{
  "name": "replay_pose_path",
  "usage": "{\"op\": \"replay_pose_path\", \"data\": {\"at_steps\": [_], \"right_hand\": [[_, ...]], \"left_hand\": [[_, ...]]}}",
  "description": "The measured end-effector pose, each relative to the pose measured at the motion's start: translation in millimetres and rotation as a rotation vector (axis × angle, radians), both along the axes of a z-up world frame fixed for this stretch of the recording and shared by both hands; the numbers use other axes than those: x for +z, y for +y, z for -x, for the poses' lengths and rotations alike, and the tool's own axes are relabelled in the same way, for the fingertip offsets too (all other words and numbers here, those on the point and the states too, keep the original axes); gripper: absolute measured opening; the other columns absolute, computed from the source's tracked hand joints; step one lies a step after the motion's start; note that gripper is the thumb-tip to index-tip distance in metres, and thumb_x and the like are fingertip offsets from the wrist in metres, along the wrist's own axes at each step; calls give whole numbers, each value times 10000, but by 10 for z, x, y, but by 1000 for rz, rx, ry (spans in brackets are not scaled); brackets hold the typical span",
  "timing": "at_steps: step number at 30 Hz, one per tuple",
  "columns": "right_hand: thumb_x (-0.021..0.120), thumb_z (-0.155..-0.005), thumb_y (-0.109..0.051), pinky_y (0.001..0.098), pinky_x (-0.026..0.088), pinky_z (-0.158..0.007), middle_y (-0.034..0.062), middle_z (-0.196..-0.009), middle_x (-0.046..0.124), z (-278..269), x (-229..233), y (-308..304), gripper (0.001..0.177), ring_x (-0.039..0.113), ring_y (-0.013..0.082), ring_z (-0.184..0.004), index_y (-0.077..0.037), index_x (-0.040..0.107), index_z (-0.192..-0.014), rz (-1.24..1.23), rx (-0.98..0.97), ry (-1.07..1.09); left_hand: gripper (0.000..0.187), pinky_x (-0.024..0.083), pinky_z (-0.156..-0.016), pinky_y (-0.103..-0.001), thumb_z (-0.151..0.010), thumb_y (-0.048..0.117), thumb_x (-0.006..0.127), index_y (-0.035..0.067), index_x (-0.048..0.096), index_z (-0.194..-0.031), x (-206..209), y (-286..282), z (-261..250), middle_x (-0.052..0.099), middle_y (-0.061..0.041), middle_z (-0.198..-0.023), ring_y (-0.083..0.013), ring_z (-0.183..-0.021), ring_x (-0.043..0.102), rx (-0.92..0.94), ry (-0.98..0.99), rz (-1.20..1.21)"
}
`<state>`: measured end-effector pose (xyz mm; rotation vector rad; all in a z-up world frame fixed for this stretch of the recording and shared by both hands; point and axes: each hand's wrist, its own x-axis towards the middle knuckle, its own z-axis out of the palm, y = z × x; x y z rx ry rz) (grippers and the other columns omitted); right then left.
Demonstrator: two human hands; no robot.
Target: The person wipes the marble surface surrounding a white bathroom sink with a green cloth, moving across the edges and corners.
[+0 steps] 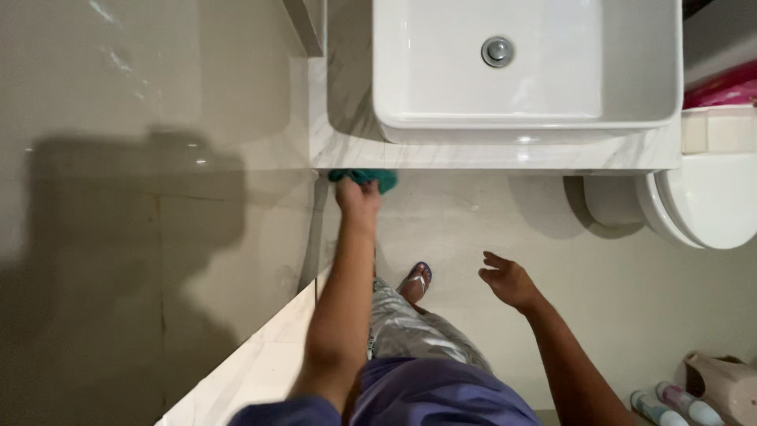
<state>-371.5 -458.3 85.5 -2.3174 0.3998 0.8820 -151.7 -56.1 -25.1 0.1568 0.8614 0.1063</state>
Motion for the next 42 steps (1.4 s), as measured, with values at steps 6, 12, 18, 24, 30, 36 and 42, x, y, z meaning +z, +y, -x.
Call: {"op": "replay_pose_path", "data": {"at_steps": [6,12,18,24,30,36,42], "right_hand": [[801,-1141,-329,468,661,-1253,168,-1755,766,-24,-57,14,734,801,355,-1533,-148,621,-1829,-51,-43,11],[766,-1178,-386,432,658,-1281,85,-1842,713,9,-83,16,606,837,321,-1527,-149,755,-1736,-29,44,-13],[814,-1132,-359,472,637,-1295,124,-1765,765,-46,-122,133,748,772,349,-1573,-163,629,-1829,-40,-29,76],[795,-1148,-364,472,660,-1267,148,-1770,756,-161,-55,188,757,801,358,-1554,-142,602,-1846,-94,-50,-1],[763,-1167,-386,469,628,-1312,134,-1799,738,-51,36,141,741,766,367,-1594,-173,593,-1856,-11,-56,62],[779,-1159,-375,469,607,-1307,134,-1784,736,38,-61,8,738,733,364,-1604,-189,599,-1850,-38,-93,80],[803,-1129,-346,464,652,-1270,139,-1744,783,1,-205,36,743,813,355,-1530,-173,632,-1831,-68,-84,56]], "left_hand": [[551,428,-1418,-706,-1272,442,541,146,724,-1699,86,197,-233,672,-116,-1841,-428,-1662,624,97,68,91],[518,336,-1422,-713,-1281,406,560,151,717,-1703,15,127,-184,676,-126,-1828,-427,-1690,627,-31,18,60],[601,295,-1473,-747,-1300,366,470,132,647,-1825,74,-269,-125,606,-130,-1892,-424,-1738,558,-65,43,95],[636,269,-1436,-746,-1272,444,535,120,590,-1816,102,-79,-227,599,-128,-1860,-421,-1652,563,-87,113,41],[464,621,-1154,-639,-1251,156,675,44,637,-1701,151,-325,357,736,-190,-1615,-397,-1399,684,-125,-29,-355],[514,510,-1396,-662,-1276,102,589,58,629,-1787,629,297,377,627,-265,-1782,-425,-1628,616,-274,26,-1679],[542,180,-1488,-784,-1150,38,748,1,692,-1688,370,204,224,477,-347,-1917,-571,-1809,373,-635,-109,-2342]]}}
